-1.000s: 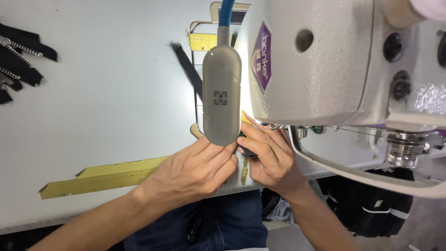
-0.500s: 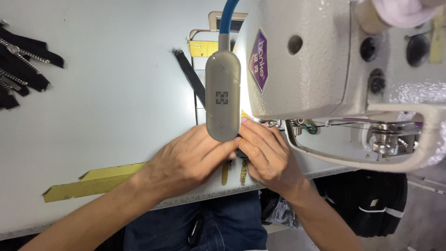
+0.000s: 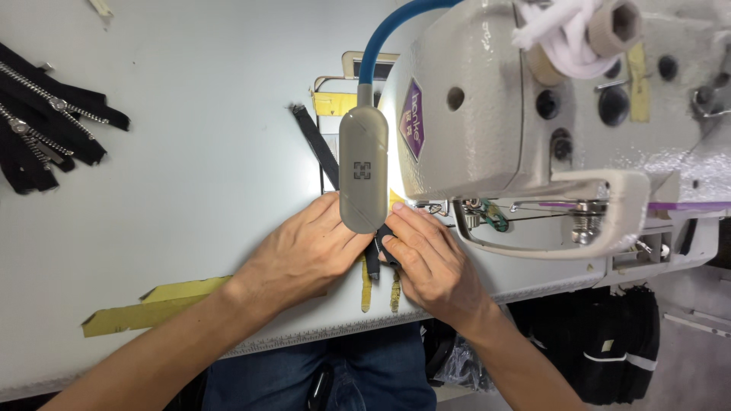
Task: The person aligns a black zipper with a yellow fabric strip and sews them together using a sewing machine. They guide the materials through the machine, stitch along the zipper teeth, and then cut the thread to separate the finished piece.
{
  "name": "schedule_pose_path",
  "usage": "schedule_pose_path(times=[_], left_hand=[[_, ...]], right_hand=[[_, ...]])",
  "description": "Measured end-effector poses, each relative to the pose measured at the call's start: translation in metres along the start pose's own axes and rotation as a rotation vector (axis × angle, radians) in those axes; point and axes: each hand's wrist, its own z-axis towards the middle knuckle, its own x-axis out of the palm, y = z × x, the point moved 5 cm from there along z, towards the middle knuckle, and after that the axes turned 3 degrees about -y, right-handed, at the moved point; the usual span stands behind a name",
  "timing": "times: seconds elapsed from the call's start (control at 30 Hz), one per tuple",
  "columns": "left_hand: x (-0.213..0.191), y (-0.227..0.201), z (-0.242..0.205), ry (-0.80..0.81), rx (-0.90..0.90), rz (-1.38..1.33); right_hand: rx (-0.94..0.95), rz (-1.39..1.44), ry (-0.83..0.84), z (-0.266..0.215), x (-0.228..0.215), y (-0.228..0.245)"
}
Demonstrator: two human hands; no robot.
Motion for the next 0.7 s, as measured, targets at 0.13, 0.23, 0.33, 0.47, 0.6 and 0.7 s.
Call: schedule_pose_path(times=[0.13, 0.23, 0.33, 0.47, 0.6, 0.7], left_hand=[[-0.004, -0.006, 0.0, 0.017, 0.027, 0.043], [0.003, -0.008, -0.005, 0.099, 0.0, -0.007], [0.0, -0.007, -0.004, 0.086, -0.006, -0.013], [0.006, -0.009, -0.003, 0.076, -0.018, -0.024], [0.011, -0.004, 0.005, 0.057, -0.033, -0.045], [0.039, -0.003, -0.013, 0.045, -0.04, -0.055]], right_hand=[[-0.005, -0.026, -0.001, -0.002, -0.001, 0.008], [0.012, -0.072, -0.136, -0.005, -0.001, 0.013], [-0.017, -0.127, -0.14, -0.005, 0.0, 0.016], [-0.018, -0.133, -0.122, -0.005, 0.0, 0.01], [-0.03, -0.075, -0.132, -0.004, 0.004, -0.005], [-0.004, -0.044, -0.091, -0.007, 0.012, -0.014]])
